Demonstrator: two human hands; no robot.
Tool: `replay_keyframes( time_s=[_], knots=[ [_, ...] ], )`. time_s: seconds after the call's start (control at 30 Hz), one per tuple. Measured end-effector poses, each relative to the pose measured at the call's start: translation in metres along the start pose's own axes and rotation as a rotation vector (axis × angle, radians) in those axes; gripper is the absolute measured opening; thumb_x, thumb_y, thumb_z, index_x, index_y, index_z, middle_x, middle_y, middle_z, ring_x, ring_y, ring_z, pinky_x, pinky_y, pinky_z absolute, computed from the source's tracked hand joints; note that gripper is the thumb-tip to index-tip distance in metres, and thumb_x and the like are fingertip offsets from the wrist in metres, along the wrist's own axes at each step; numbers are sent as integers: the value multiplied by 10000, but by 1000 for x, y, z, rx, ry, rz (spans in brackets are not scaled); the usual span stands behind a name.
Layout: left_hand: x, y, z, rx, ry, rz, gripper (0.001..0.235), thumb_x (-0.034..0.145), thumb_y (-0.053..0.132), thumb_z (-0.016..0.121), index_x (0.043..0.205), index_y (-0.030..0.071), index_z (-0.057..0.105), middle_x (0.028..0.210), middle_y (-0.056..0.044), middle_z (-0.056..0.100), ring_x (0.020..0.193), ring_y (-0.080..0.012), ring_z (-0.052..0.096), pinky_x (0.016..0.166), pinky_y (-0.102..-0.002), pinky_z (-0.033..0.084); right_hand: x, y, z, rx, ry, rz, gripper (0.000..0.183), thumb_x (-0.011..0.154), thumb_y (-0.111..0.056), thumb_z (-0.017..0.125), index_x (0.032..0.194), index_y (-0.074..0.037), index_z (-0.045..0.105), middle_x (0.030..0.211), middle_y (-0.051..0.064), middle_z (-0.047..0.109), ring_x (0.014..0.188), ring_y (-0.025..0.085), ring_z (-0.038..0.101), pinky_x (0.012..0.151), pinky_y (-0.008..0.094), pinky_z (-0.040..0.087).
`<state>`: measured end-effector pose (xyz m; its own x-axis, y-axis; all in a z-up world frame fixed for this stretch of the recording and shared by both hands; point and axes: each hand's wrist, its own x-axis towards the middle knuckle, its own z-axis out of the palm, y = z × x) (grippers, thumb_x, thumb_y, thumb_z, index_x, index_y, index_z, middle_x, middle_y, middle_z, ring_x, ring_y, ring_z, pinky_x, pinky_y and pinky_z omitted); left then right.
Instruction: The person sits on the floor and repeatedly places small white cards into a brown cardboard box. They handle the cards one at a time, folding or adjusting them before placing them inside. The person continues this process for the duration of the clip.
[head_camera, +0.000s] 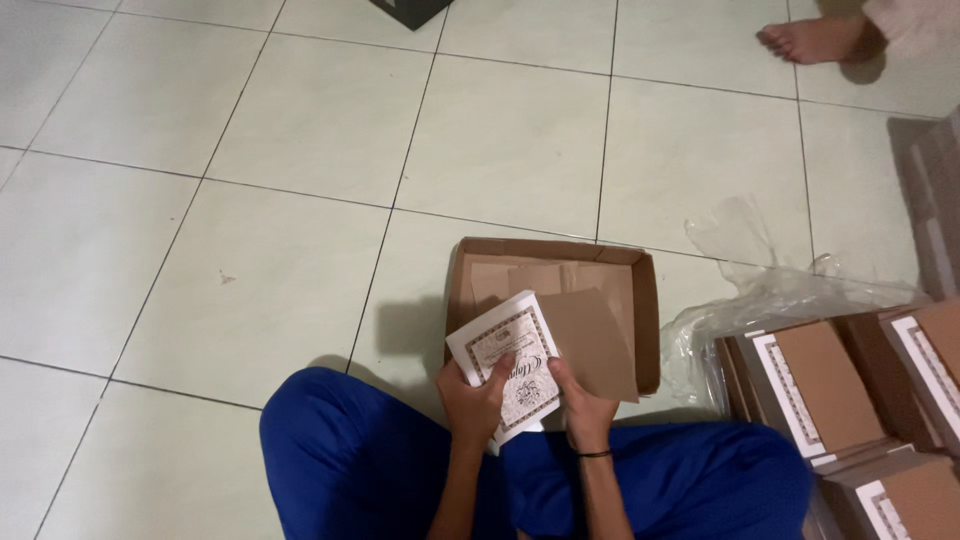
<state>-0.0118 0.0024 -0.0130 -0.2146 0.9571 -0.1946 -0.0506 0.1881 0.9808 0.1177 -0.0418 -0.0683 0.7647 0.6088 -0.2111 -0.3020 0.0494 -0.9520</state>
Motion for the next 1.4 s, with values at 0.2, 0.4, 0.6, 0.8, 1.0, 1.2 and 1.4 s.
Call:
replay_keyframes(
  time_s=[0.2,0.4,0.6,0.8,1.0,1.2,1.4],
  knots=[
    [-6,5,9,3,29,-106,207,685,109,877,864,17,830,825,-103,833,722,-175,774,619,-340,645,7,2,4,-132,142,-185,446,767,-98,851,1166,18,688,1187,136,724,1035,205,689,966,352,584],
    [-8,-9,8,7,-6,-27,176,692,98,871,852,36,829,818,-86,832,710,-150,763,619,-323,635,4,5,10,149,196,-90,655,747,-69,816,1345,20,563,1327,157,653,1132,224,649,1027,364,554],
    [-7,0,6,29,14,-24,218,699,113,878,895,27,832,854,-92,835,766,-175,782,665,-332,653,23,-9,-12,229,83,167,575,761,-39,782,1306,-4,602,1273,137,682,1091,215,663,968,328,548],
    [-4,-13,-2,233,-45,274,224,728,192,881,905,68,824,863,-64,838,772,-182,817,674,-327,666,22,-71,-26,-282,18,-497,886,712,-58,852,1500,3,451,1413,183,565,1252,271,571,986,385,533],
    [-19,-24,4,415,-181,407,271,765,300,835,970,126,798,891,-57,829,854,-186,811,787,-333,615,-19,-125,-4,-879,-37,-1044,686,819,-211,843,1413,-21,556,1441,190,535,1383,362,502,1215,560,368],
    [-23,-2,4,360,-164,475,330,695,278,900,974,125,810,925,-46,837,852,-172,804,805,-324,614,23,-148,-11,-987,-341,-843,434,756,-415,857,1093,-168,736,978,-9,759,898,190,691,940,407,430],
    [-18,6,6,262,-235,326,274,654,201,908,893,98,825,829,-28,849,740,-120,793,734,-293,633,47,-162,-14,-722,-522,-561,231,644,-257,959,752,-108,819,753,12,762,720,114,668,670,258,511]
  ],
)
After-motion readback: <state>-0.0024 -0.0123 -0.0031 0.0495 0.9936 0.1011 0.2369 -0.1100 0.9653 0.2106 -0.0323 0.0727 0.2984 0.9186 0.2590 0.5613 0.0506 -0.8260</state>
